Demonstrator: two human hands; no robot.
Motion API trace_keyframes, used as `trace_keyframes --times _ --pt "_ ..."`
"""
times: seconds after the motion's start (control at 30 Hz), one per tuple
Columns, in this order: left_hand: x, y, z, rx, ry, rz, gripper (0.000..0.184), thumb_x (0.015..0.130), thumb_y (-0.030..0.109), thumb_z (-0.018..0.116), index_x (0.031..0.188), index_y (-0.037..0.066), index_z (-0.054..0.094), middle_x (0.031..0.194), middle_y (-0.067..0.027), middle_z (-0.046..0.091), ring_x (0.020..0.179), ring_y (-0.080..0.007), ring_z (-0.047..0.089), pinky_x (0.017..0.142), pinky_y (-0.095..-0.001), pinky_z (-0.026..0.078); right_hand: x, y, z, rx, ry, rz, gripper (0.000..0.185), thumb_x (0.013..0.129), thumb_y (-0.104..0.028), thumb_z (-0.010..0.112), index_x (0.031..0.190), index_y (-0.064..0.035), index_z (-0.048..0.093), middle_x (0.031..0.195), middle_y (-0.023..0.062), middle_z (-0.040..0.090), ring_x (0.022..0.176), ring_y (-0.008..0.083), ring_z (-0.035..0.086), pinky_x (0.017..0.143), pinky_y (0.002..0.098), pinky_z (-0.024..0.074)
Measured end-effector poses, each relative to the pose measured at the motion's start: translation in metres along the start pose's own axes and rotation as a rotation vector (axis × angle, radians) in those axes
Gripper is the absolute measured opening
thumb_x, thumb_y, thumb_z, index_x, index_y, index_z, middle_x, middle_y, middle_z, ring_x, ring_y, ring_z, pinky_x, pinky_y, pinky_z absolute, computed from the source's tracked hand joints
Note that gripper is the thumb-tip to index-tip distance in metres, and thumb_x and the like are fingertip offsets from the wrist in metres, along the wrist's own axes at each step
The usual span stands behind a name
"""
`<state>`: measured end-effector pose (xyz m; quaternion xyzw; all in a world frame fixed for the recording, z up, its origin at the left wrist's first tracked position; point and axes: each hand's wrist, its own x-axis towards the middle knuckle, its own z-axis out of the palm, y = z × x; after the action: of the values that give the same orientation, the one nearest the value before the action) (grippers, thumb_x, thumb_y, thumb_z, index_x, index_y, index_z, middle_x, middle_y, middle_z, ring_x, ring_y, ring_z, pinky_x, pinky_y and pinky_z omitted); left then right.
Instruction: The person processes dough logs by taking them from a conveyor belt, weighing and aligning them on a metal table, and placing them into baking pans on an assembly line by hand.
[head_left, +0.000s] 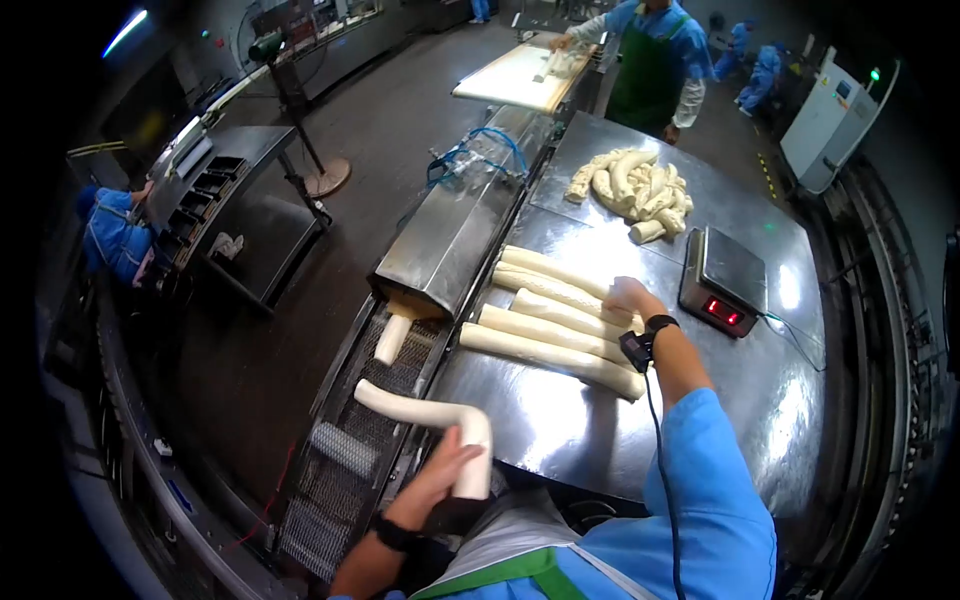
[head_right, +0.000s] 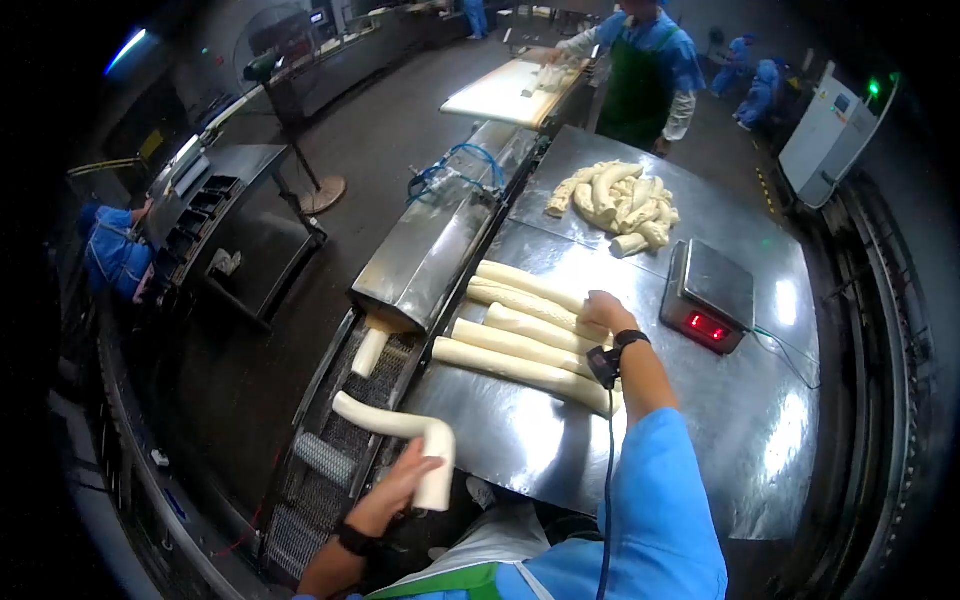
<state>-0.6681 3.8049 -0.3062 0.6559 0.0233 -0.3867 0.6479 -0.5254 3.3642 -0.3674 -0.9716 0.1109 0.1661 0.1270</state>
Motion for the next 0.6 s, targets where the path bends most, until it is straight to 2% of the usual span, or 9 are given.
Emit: trace_keyframes --times 0.1,0.17,0.2,0.27,0.3,0.4,0.47,0.53,0.6 --pt "0.062 -0.025 0.037 0.026 -0.053 0.064 0.043 0.076 0.014 0.054 0.110 0.000 0.031 0.101 -0.0104 0.044 0.092 -0.0174 0.044 0.080 -0.0283 0.037 -0.007 -0.006 -0.005 -0.033 0.095 -0.041 0.042 0.057 -0.023 0.064 0.093 -0.0028 0.054 0.093 0.0161 0.056 0.088 0.0308 0.053 0.075 0.0357 0.0424" --pt "0.090 -0.029 0.051 0.150 -0.068 0.069 0.045 0.076 0.016 0.054 0.110 -0.001 0.031 0.102 -0.0116 0.044 0.094 -0.0187 0.044 0.081 -0.0291 0.037 -0.005 -0.017 -0.002 0.162 0.192 -0.018 0.069 0.056 -0.029 0.069 0.110 0.0011 0.039 0.094 0.0195 0.055 0.088 0.0342 0.052 0.076 0.0367 0.0422" --pt "0.097 -0.030 0.059 0.215 -0.077 0.067 0.046 0.075 0.017 0.055 0.109 -0.001 0.031 0.103 -0.0131 0.044 0.096 -0.0199 0.044 0.082 -0.0295 0.036 -0.003 -0.025 -0.002 0.327 0.202 0.008 0.077 0.055 -0.032 0.070 0.111 0.0052 0.034 0.094 0.0223 0.053 0.089 0.0349 0.051 0.077 0.0376 0.0416" --pt "0.108 -0.038 0.076 0.410 -0.129 0.087 0.049 0.074 0.022 0.056 0.108 -0.003 0.030 0.106 -0.0168 0.042 0.101 -0.0222 0.042 0.085 -0.0295 0.034 -0.016 -0.050 -0.011 0.482 0.241 0.022 0.073 0.056 -0.037 0.069 0.104 0.0103 0.040 0.097 0.0255 0.051 0.087 0.0340 0.053 0.073 0.0377 0.0431" --pt "0.109 -0.034 0.086 0.426 -0.211 0.081 0.049 0.075 0.022 0.056 0.108 -0.003 0.030 0.106 -0.0168 0.043 0.100 -0.0220 0.042 0.084 -0.0293 0.035 -0.030 -0.075 -0.023 0.711 0.083 0.149 0.057 0.066 -0.026 0.058 0.109 0.0066 0.039 0.098 0.0195 0.052 0.087 0.0264 0.050 0.074 0.0326 0.0420" --pt "0.113 -0.038 0.108 0.414 -0.435 0.098 0.048 0.076 0.019 0.054 0.111 -0.003 0.030 0.105 -0.0155 0.044 0.095 -0.0204 0.043 0.081 -0.0285 0.036 -0.059 -0.116 -0.019 0.995 0.096 -0.028 0.050 0.067 -0.024 0.054 0.108 0.0040 0.045 0.097 0.0171 0.052 0.086 0.0219 0.050 0.073 0.0296 0.0419" --pt "0.119 -0.047 0.110 0.285 -0.481 0.125 0.040 0.077 0.016 0.052 0.110 -0.002 0.037 0.098 -0.0117 0.047 0.087 -0.0170 0.045 0.074 -0.0273 0.039 -0.098 -0.132 -0.019 1.102 0.035 -0.188 0.051 0.068 -0.023 0.052 0.111 0.0036 0.043 0.100 0.0163 0.051 0.089 0.0201 0.049 0.077 0.0287 0.0399" --pt "0.147 -0.066 0.085 0.228 -0.383 0.024 0.031 0.078 0.013 0.050 0.105 0.000 0.044 0.094 -0.0093 0.049 0.082 -0.0140 0.047 0.068 -0.0256 0.040 -0.130 -0.132 -0.007 1.088 -0.014 -0.300 0.052 0.068 -0.021 0.050 0.114 0.0030 0.042 0.104 0.0153 0.049 0.093 0.0187 0.047 0.082 0.0269 0.0368" --pt "0.154 -0.064 0.052 -0.297 -0.175 -0.050 0.030 0.080 0.022 0.047 0.102 0.001 0.047 0.094 -0.0115 0.052 0.080 -0.0169 0.051 0.066 -0.0267 0.043 -0.160 -0.115 0.012 1.031 -0.163 -0.326 0.055 0.068 -0.021 0.049 0.117 0.0024 0.039 0.107 0.0144 0.047 0.095 0.0182 0.045 0.084 0.0261 0.0344"
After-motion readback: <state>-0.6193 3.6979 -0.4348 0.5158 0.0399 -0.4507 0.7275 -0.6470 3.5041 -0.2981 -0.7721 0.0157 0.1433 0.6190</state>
